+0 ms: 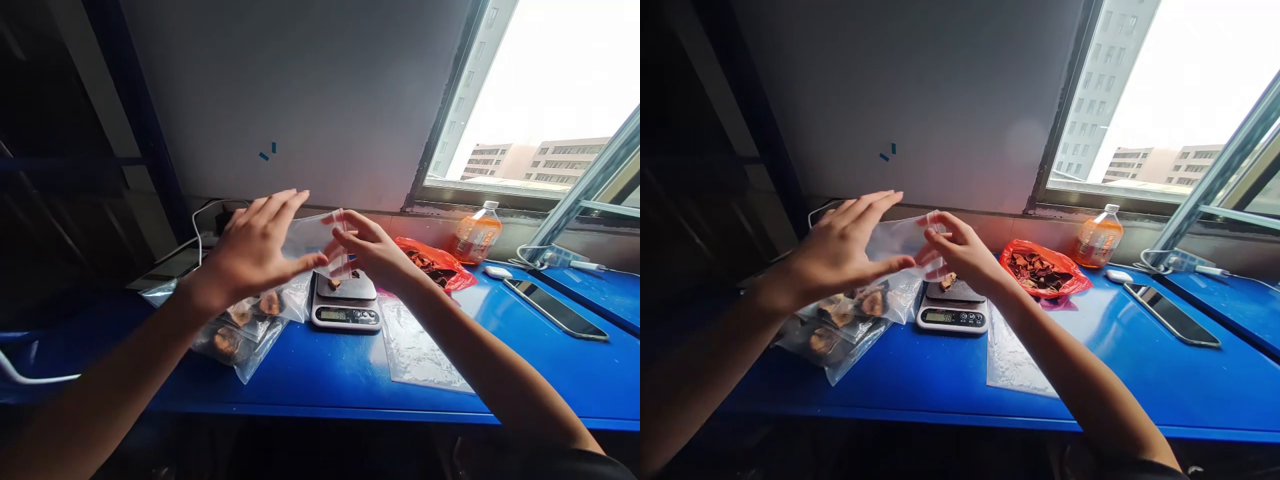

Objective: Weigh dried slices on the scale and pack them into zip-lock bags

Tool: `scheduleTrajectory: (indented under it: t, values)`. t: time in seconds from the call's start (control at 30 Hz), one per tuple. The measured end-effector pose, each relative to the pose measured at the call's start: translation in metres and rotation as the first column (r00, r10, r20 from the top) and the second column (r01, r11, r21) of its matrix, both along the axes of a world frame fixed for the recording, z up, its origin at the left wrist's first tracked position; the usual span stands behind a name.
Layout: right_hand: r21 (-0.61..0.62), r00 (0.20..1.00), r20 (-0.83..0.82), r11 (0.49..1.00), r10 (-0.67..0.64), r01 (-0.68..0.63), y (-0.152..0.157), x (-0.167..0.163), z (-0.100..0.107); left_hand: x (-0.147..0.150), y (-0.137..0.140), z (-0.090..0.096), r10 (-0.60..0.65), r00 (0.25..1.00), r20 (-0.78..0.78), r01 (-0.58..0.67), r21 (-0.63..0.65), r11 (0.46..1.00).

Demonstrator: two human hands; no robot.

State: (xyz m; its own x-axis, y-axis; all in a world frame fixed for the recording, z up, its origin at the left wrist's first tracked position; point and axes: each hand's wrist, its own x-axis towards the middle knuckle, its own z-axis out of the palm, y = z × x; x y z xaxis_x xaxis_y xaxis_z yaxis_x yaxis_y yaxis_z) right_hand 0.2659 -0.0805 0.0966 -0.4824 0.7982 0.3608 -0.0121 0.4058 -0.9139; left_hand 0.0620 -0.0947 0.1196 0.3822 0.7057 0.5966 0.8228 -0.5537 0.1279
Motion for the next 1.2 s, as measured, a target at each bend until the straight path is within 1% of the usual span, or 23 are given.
scheduleTrajectory:
  t: [0.03,0.1,0.17,0.2,0.23,0.27,0.3,0.33,0.37,0.4,0.43,0.5,0.57,0.6,0.63,0.7,0.77,0.83,0.93,1.03,1.1,1.13,1.2]
  values:
    - [-0.056,0.998,-0.031,0.997,0.055,-0.057,0.002,-0.003,-0.002,0.006,-0.003,-0.007,-0.014,0.997,-0.074,0.016,0.023,1.0]
    - [-0.141,0.988,-0.057,0.979,0.144,-0.15,0.005,-0.006,-0.006,0.014,-0.003,-0.021,-0.043,0.984,-0.17,0.04,-0.019,0.999]
    - [-0.182,0.984,-0.039,0.967,0.172,-0.176,0.01,-0.006,-0.011,0.015,0.005,-0.035,-0.054,0.978,-0.203,0.036,-0.088,0.995]
    - [-0.168,0.988,-0.01,0.974,0.155,-0.154,0.014,-0.003,-0.013,0.013,0.01,-0.041,-0.046,0.978,-0.202,0.024,-0.107,0.994]
    - [-0.116,0.994,0.037,0.988,0.107,-0.103,0.019,0.001,-0.017,0.011,0.016,-0.046,-0.032,0.979,-0.199,0.008,-0.119,0.993]
    - [-0.018,0.995,0.095,1.0,0.018,-0.016,0.026,0.005,-0.021,0.007,0.022,-0.05,-0.011,0.982,-0.19,-0.013,-0.124,0.992]
    - [0.114,0.982,0.156,0.99,-0.106,0.088,0.033,0.011,-0.027,0.004,0.027,-0.054,0.009,0.984,-0.177,-0.032,-0.126,0.992]
    - [0.258,0.946,0.213,0.948,-0.244,0.186,0.04,0.016,-0.033,0.001,0.031,-0.057,0.023,0.987,-0.158,-0.044,-0.13,0.991]
    - [0.381,0.891,0.266,0.889,-0.369,0.254,0.047,0.021,-0.041,-0.002,0.034,-0.06,0.029,0.991,-0.132,-0.047,-0.136,0.99]
    - [0.46,0.826,0.319,0.838,-0.465,0.294,0.054,0.026,-0.049,-0.005,0.036,-0.062,0.022,0.995,-0.101,-0.037,-0.143,0.989]
    - [0.487,0.763,0.381,0.815,-0.522,0.314,0.061,0.029,-0.057,-0.006,0.037,-0.065,0.011,0.998,-0.068,-0.021,-0.149,0.989]
    - [0.436,0.67,0.508,0.832,-0.542,0.343,0.07,0.032,-0.073,-0.009,0.037,-0.069,-0.013,1.0,-0.004,0.013,-0.157,0.988]
    - [0.377,0.621,0.575,0.846,-0.532,0.377,0.076,0.031,-0.083,-0.009,0.037,-0.073,-0.035,0.999,0.039,0.041,-0.167,0.985]
    - [0.371,0.611,0.586,0.847,-0.532,0.381,0.078,0.03,-0.086,-0.009,0.037,-0.075,-0.046,0.998,0.05,0.054,-0.175,0.983]
    - [0.379,0.61,0.59,0.849,-0.529,0.368,0.079,0.029,-0.087,-0.009,0.037,-0.077,-0.057,0.997,0.053,0.066,-0.184,0.981]
    - [0.406,0.633,0.589,0.861,-0.503,0.307,0.079,0.026,-0.086,-0.009,0.037,-0.08,-0.074,0.996,0.043,0.081,-0.2,0.976]
    - [0.415,0.677,0.584,0.881,-0.448,0.225,0.078,0.025,-0.082,-0.008,0.038,-0.082,-0.085,0.996,0.029,0.09,-0.206,0.975]
    - [0.393,0.72,0.568,0.9,-0.398,0.188,0.074,0.026,-0.078,-0.007,0.038,-0.083,-0.09,0.996,0.027,0.094,-0.207,0.974]
    - [0.364,0.739,0.533,0.901,-0.411,0.238,0.07,0.03,-0.075,-0.007,0.038,-0.082,-0.083,0.996,0.031,0.088,-0.216,0.972]
    - [0.321,0.747,0.457,0.873,-0.483,0.367,0.069,0.036,-0.075,-0.007,0.037,-0.082,-0.078,0.997,0.013,0.079,-0.224,0.971]
    - [0.242,0.785,0.365,0.866,-0.5,0.438,0.068,0.041,-0.073,-0.007,0.038,-0.083,-0.072,0.997,0.002,0.07,-0.229,0.971]
    - [0.201,0.809,0.319,0.869,-0.494,0.451,0.067,0.042,-0.072,-0.007,0.038,-0.084,-0.069,0.998,-0.002,0.067,-0.229,0.971]
    - [0.135,0.859,0.247,0.894,-0.449,0.428,0.063,0.04,-0.068,-0.007,0.038,-0.087,-0.064,0.998,-0.005,0.061,-0.223,0.973]
